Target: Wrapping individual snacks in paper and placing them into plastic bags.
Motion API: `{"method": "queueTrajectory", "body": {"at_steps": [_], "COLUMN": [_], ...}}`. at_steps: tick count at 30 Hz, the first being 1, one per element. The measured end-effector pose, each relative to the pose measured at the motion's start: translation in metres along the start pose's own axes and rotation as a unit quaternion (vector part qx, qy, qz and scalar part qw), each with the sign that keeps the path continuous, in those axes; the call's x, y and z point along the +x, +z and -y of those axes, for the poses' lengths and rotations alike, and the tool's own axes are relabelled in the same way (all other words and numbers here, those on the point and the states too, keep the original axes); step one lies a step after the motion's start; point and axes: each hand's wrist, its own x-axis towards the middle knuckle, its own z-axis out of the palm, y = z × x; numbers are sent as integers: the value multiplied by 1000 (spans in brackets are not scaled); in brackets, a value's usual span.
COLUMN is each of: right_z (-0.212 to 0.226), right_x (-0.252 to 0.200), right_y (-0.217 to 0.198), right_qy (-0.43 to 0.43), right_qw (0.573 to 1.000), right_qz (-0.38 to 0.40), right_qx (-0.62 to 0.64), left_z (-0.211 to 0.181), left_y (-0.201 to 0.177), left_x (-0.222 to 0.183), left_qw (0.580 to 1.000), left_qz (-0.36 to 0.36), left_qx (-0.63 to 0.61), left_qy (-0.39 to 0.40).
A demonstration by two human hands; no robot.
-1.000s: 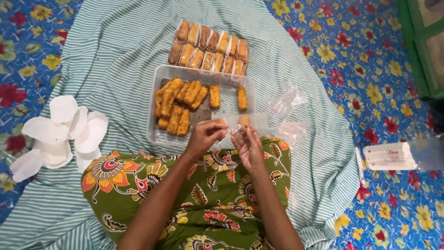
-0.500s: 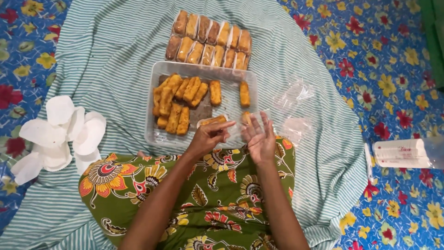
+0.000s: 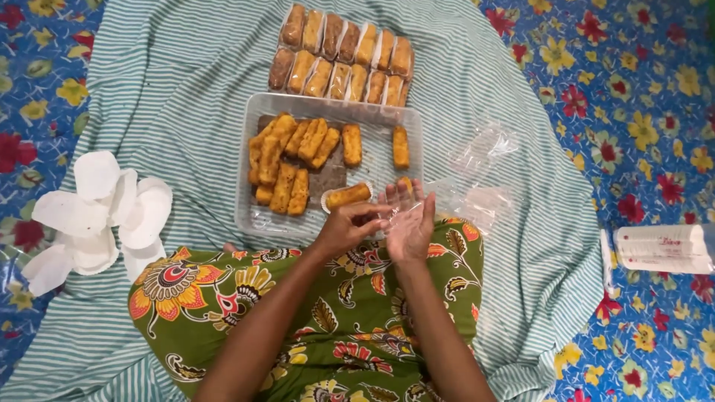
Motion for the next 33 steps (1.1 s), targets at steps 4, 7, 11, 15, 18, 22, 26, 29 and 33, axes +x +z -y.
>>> {"method": "queueTrajectory", "body": {"at_steps": [4,7,11,15,18,22,26,29,33], "right_z": [2,4,11,26,36,49,57,62,69], "right_x": [1,6,13,11,12,-3,-14,-15,-17], "right_y": [4,-1,-13,-15,-23,-14,-14,-20,-25], "right_qy": [4,4,0,-16,-29,-32,-36,-37,-32], "right_qw": [1000,999,999,998,998,997,996,995,994], "right_qz": [-27,-38,-43,-50,-56,-63,-72,-86,-99], "right_qx": [12,6,22,32,28,7,29,29,34], "left_z": [3,-5,-12,-18,28,20,45,56,60], "left_y": [1,2,-6,-24,-50,-56,-53,-53,-55], "left_x": [2,4,5,10,20,16,14,17,23], "left_qw": [999,997,996,988,969,930,853,824,805], "left_qz": [-6,-5,-9,-89,-161,-157,-41,14,40], "left_qx": [45,75,79,118,183,325,520,566,587], "left_qy": [8,15,41,50,43,63,4,-39,-78]}}
